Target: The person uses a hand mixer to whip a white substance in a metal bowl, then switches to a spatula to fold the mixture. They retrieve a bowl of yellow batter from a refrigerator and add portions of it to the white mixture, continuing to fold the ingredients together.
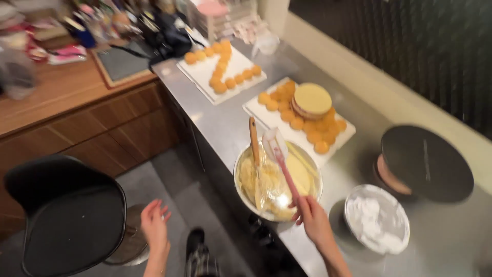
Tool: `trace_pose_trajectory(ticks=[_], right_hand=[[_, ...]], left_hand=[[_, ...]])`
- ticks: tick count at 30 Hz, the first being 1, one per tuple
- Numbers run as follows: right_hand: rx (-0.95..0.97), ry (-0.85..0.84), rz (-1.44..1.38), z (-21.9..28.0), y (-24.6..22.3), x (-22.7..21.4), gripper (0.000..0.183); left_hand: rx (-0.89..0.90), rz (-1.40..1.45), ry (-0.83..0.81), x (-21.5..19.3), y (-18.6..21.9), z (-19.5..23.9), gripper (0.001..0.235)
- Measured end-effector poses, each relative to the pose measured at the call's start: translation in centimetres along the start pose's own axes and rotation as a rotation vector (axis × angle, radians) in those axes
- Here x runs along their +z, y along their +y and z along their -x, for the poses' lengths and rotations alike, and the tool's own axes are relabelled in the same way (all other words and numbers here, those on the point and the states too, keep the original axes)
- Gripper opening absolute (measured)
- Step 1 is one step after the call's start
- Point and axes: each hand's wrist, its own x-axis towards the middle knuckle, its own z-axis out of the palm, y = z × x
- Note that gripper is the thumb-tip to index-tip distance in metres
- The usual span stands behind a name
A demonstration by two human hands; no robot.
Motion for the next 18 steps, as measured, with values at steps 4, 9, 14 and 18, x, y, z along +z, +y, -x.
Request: trace_pose_trajectory(ticks=[4, 9, 14, 18], right_hand=[[-0.053, 0.192, 0.161, 0.4, -0.9, 1.1, 0.044], [0.070, 0.368, 0.327, 4.0, -2.2, 3.8, 0.027], [0.251, 0.439, 0.800, 8.0, -3.0, 9.6, 0.028], [-0.131, 0.624, 1.302, 9.8, -4.2, 14.0, 0.003]], left_hand=[[-0.009, 0.014, -0.309, 8.1, 5.8, -0.4, 0.022], [-0.188, -0.073, -0.814, 19.7, 1.8, -5.0, 0.038], [-0.322, -0.354, -1.270, 23.2, 9.7, -3.9, 0.060], [-0.490, -0.525, -1.448, 23.6, 11.8, -3.3, 0.078]])
